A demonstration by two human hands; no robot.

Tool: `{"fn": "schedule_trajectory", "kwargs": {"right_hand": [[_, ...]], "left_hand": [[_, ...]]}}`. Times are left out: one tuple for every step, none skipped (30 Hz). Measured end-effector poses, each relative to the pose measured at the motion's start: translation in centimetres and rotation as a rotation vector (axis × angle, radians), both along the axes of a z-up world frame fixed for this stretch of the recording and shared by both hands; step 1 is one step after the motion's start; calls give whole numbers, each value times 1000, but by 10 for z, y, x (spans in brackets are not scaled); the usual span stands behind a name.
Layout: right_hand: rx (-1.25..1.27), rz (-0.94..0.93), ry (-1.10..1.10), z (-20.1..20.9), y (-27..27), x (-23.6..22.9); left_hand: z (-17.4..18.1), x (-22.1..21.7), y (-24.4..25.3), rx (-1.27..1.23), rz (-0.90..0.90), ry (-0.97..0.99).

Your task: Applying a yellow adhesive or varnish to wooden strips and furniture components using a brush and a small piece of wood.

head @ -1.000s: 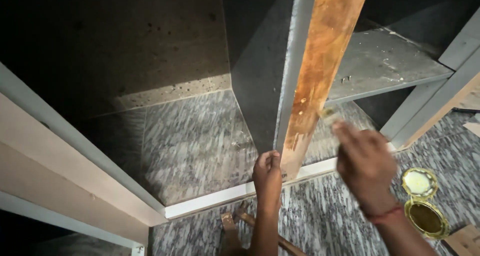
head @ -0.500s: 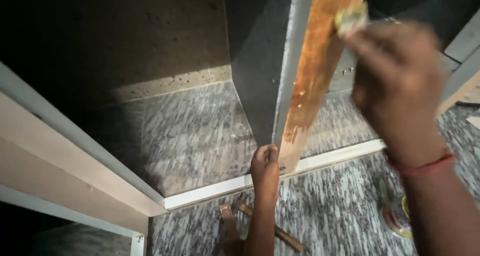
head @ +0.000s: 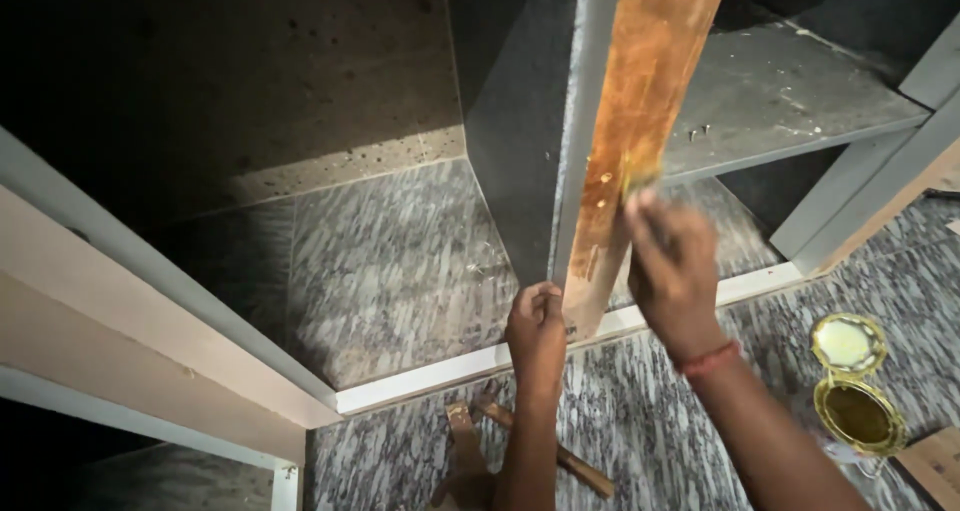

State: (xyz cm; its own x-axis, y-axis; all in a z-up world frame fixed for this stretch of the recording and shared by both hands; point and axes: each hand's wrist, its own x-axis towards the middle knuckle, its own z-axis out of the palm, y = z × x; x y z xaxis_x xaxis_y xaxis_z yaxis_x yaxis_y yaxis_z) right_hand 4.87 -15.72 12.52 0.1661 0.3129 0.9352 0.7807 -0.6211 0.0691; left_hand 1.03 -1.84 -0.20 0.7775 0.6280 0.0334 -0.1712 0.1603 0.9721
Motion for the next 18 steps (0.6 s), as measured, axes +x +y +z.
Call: {"fn": "schedule_trajectory", "kwargs": {"right_hand": [[-37,22,15,-15,-2,-4],[-76,48,29,-30,-4,-8],[-76,54,28,-33,-8,-15],[-132,47,141,-36,-14,-22],[-189,41,254,-39,-21,-28],[-196,40,253,-25,-26,-30],[-160,56,248,-11,-32,-32],[-116,66,246,2,-37,-36],[-114,60,249,35,-37,-31],[-105,-4,70,66,-36,-26],[-99,-65,-107,98,-35,-21],[-92,-67,-103,115,-33,-17],[-102,-61,-145,131,-30,-13],[-116,-51,-180,146,-27,-9],[-112,-51,-171,148,-23,-9],[-111,-25,-180,149,-19,-8],[-110,3,-189,151,-13,-8],[-112,8,-185,136,-7,-16]], "left_hand": [[2,-1,0,-75,-29,21],[3,-2,0,-151,-55,43],[3,-3,2,-151,-48,41],[2,-3,1,-69,-14,26],[2,-3,0,13,21,11],[5,-3,0,6,21,10],[9,-3,0,-11,13,37],[13,-3,0,-20,-1,67],[12,-2,-2,-20,-6,69],[12,-2,-1,-58,-12,100],[12,-1,-1,-97,-17,131],[5,0,0,-90,-18,135],[-2,2,2,-36,-4,91],[-12,1,4,13,12,52],[-15,1,4,17,11,62],[-19,1,4,-11,-6,-21],[-23,1,5,-40,-22,-103],[-21,1,6,-43,-18,-99]]}}
